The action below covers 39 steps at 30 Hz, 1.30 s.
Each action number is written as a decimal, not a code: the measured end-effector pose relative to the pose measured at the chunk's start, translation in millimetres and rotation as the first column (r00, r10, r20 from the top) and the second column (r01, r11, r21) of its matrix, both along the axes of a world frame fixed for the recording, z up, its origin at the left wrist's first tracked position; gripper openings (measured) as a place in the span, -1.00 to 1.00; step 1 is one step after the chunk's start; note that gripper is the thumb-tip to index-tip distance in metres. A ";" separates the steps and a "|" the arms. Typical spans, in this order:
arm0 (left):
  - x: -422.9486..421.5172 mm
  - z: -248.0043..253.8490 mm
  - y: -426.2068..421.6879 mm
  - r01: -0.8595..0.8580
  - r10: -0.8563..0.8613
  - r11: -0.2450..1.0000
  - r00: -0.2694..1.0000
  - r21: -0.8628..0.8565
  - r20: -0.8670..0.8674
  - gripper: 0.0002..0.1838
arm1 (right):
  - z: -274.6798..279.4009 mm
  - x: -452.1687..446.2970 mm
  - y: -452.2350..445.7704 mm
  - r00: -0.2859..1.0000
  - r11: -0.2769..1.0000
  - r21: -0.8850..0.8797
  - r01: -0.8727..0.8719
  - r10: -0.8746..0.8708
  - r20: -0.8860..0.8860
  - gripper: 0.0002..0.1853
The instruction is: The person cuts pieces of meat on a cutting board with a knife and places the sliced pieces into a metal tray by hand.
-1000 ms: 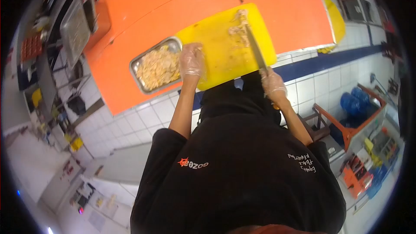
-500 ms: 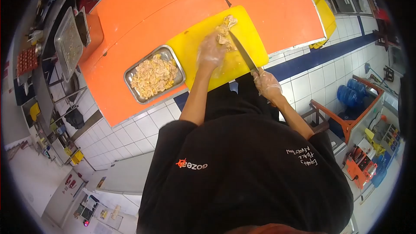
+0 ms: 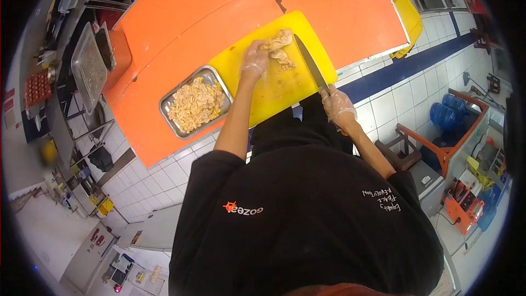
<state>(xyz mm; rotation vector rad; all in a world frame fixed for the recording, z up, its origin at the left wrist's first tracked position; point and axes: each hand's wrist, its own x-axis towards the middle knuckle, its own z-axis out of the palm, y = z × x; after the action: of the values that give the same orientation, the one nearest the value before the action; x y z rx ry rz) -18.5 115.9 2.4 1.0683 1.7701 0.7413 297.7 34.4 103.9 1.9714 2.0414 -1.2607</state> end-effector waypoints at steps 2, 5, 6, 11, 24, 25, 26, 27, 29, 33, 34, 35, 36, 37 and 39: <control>9.9 17.3 -17.2 -0.095 0.093 0.994 0.995 0.056 0.042 -0.73 | -4.4 -3.3 3.7 0.998 0.995 0.087 -0.049 0.051 -0.020 -0.54; 12.1 40.7 -37.5 -0.231 0.226 0.972 0.969 0.037 0.101 -0.74 | 0.7 -16.0 9.4 0.993 0.990 0.087 -0.115 0.114 0.021 -0.55; 11.3 44.5 -40.0 -0.271 0.273 0.962 0.956 -0.034 0.106 -0.71 | -2.4 -19.2 9.9 0.993 0.989 0.088 -0.118 0.117 0.021 -0.55; 0.7 -1.8 -60.1 -0.316 0.320 0.927 0.947 0.201 0.018 -0.68 | -38.0 -36.0 1.2 0.862 0.862 0.085 -0.500 0.487 0.140 -0.56; -2.6 11.0 -40.7 0.070 -0.057 0.997 0.924 0.019 -0.378 -0.68 | -21.3 -41.3 39.9 0.959 0.989 0.128 -0.070 0.032 0.281 -0.65; -2.2 17.8 -44.3 0.074 -0.060 0.997 0.922 0.022 -0.382 -0.68 | -27.1 -41.6 43.4 0.961 0.989 0.131 -0.066 0.027 0.277 -0.65; -1.0 24.6 -46.9 0.057 -0.051 0.998 0.929 0.007 -0.366 -0.68 | -34.5 -41.9 47.9 0.962 0.989 0.126 -0.079 0.042 0.271 -0.64; -0.1 28.4 -46.6 0.042 -0.042 0.999 0.936 -0.008 -0.350 -0.68 | -36.6 -43.8 50.9 0.962 0.988 0.122 -0.092 0.056 0.267 -0.63; 4.6 33.9 -42.0 0.070 -0.072 0.997 0.909 -0.020 -0.412 -0.67 | -40.5 -46.6 50.8 0.957 0.983 0.150 -0.108 0.062 0.285 -0.63; 5.4 22.9 -38.1 0.127 -0.104 0.992 0.843 0.007 -0.528 -0.64 | -29.2 -42.6 33.4 0.969 0.952 0.241 -0.187 0.139 0.203 -0.62; 4.4 22.8 -38.6 0.127 -0.104 0.992 0.844 0.008 -0.527 -0.64 | -25.1 -39.3 26.5 0.969 0.952 0.241 -0.187 0.139 0.204 -0.62; 3.4 22.6 -41.2 0.111 -0.108 0.994 0.859 -0.024 -0.500 -0.63 | -20.3 -34.9 17.0 0.964 0.948 0.211 -0.239 0.206 0.168 -0.61; 2.8 24.0 -41.6 0.095 -0.109 0.994 0.874 -0.053 -0.474 -0.62 | -14.5 -31.4 9.7 0.954 0.939 0.186 -0.290 0.269 0.130 -0.60; 1.5 29.5 -44.1 0.099 -0.113 0.994 0.874 -0.054 -0.472 -0.62 | -4.5 -29.0 2.4 0.955 0.940 0.184 -0.287 0.266 0.131 -0.60; -2.9 43.2 -56.6 0.128 -0.199 0.974 0.873 -0.185 -0.446 -0.61 | 14.0 -21.0 -14.0 0.933 0.929 0.102 -0.355 0.345 0.099 -0.58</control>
<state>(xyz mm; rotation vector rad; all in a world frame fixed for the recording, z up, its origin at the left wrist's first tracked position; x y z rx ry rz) -21.5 59.3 45.6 1.3518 2.0603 0.2484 276.7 20.4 117.8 1.5650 2.3392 -0.9913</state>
